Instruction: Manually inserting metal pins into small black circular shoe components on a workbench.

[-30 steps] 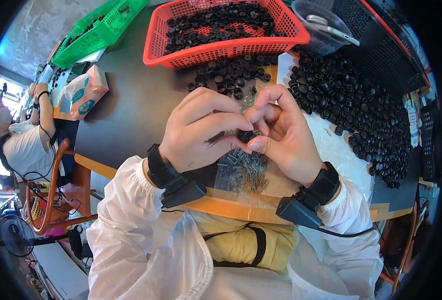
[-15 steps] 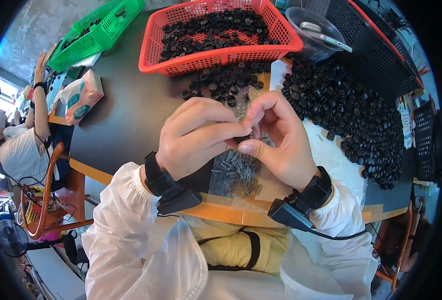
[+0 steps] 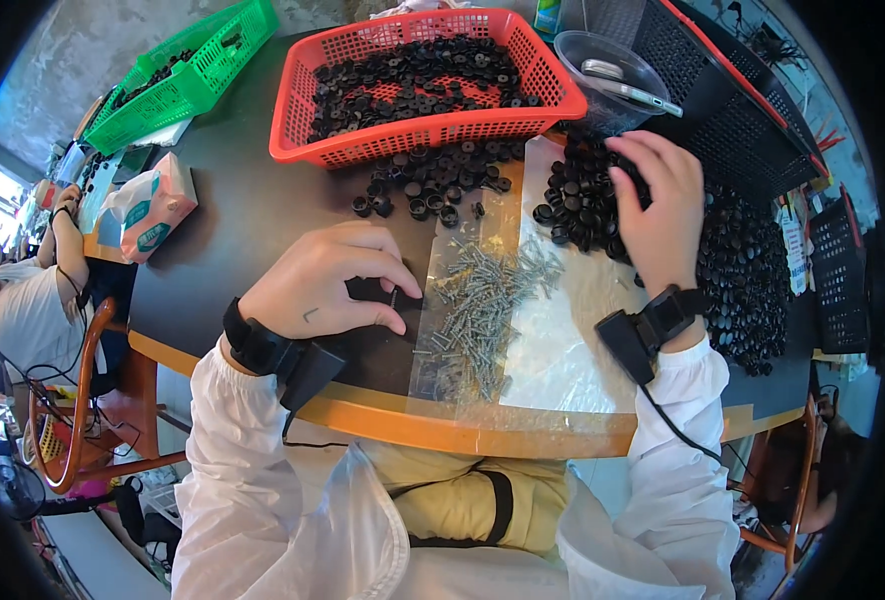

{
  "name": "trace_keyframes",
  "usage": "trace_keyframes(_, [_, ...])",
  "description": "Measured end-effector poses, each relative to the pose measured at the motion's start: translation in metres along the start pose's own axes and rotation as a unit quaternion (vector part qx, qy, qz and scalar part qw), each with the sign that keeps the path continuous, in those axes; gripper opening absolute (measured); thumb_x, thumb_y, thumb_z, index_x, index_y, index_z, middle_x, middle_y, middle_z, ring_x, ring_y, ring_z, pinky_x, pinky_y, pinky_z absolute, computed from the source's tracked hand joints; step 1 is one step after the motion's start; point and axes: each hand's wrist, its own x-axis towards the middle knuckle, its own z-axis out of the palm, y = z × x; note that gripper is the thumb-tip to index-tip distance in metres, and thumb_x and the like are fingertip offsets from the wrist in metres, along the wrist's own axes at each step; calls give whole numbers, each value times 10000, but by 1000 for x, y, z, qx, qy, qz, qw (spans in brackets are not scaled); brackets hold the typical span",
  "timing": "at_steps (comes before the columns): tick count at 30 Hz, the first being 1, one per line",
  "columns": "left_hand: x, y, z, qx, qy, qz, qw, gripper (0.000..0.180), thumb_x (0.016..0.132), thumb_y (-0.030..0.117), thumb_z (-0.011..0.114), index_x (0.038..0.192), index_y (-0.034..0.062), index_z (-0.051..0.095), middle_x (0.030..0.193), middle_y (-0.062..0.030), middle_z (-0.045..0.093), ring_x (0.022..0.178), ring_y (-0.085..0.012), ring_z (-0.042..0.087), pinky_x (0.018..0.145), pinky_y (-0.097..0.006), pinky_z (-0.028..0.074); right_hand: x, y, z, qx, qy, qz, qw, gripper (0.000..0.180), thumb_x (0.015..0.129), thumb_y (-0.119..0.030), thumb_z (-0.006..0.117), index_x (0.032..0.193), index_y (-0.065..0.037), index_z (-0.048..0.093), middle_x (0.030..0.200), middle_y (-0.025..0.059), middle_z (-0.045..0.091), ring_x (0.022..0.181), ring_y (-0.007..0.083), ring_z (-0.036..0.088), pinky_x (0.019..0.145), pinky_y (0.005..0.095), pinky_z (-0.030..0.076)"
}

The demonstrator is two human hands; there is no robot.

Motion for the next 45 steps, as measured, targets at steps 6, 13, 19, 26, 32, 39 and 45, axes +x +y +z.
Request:
trace_keyframes(6, [-2,-2,1,-25,-24,-69,997,203,743,101,809,923,55,729,842,-61,624,784,-216,608,702,-319,489,2,-43,35,106,-103,-108,983,234,800,-118,688,1030,-82,707,1033,48,670,980,274,577,926,399,454])
trace_keyframes(13, [-1,-2,5,-39,-12,-100,994,149,770,112,764,844,32,663,765,-68,597,720,-224,588,664,-337,473,-5,-45,41,101,-125,-88,983,191,759,-167,737,934,-101,698,924,11,679,916,234,576,892,379,451])
trace_keyframes(19, [2,2,6,-18,21,-136,990,207,778,46,786,944,32,663,783,-19,574,664,-102,542,601,-257,440,-3,-47,38,104,-134,-42,985,135,752,-165,752,837,-119,657,804,30,640,845,246,583,796,385,461])
trace_keyframes(26, [2,-6,5,-35,33,-124,991,186,787,18,758,947,19,665,877,-28,597,719,-116,574,642,-252,460,-4,-51,34,136,-126,-6,983,92,782,-133,724,831,-106,650,792,43,644,814,259,596,746,397,474])
trace_keyframes(32, [8,-7,-2,29,-9,-72,997,82,840,32,691,906,15,644,873,-52,577,795,-203,592,694,-305,487,-11,-54,28,254,-124,16,959,161,803,-132,719,960,-100,706,799,64,672,851,272,608,792,368,485])
trace_keyframes(39, [40,8,-1,-85,11,-77,993,117,873,-8,659,985,7,627,942,-58,619,818,-156,614,716,-281,488,-20,-61,16,471,-187,211,836,218,832,-105,754,1045,-70,720,947,38,714,801,114,639,724,254,498])
trace_keyframes(45, [60,16,22,-217,162,-44,962,172,887,-37,656,1054,-1,676,966,-77,664,824,-125,636,732,-260,524,-18,-63,12,539,-194,278,771,233,846,-63,742,1074,-40,702,972,16,694,848,81,633,766,227,495])
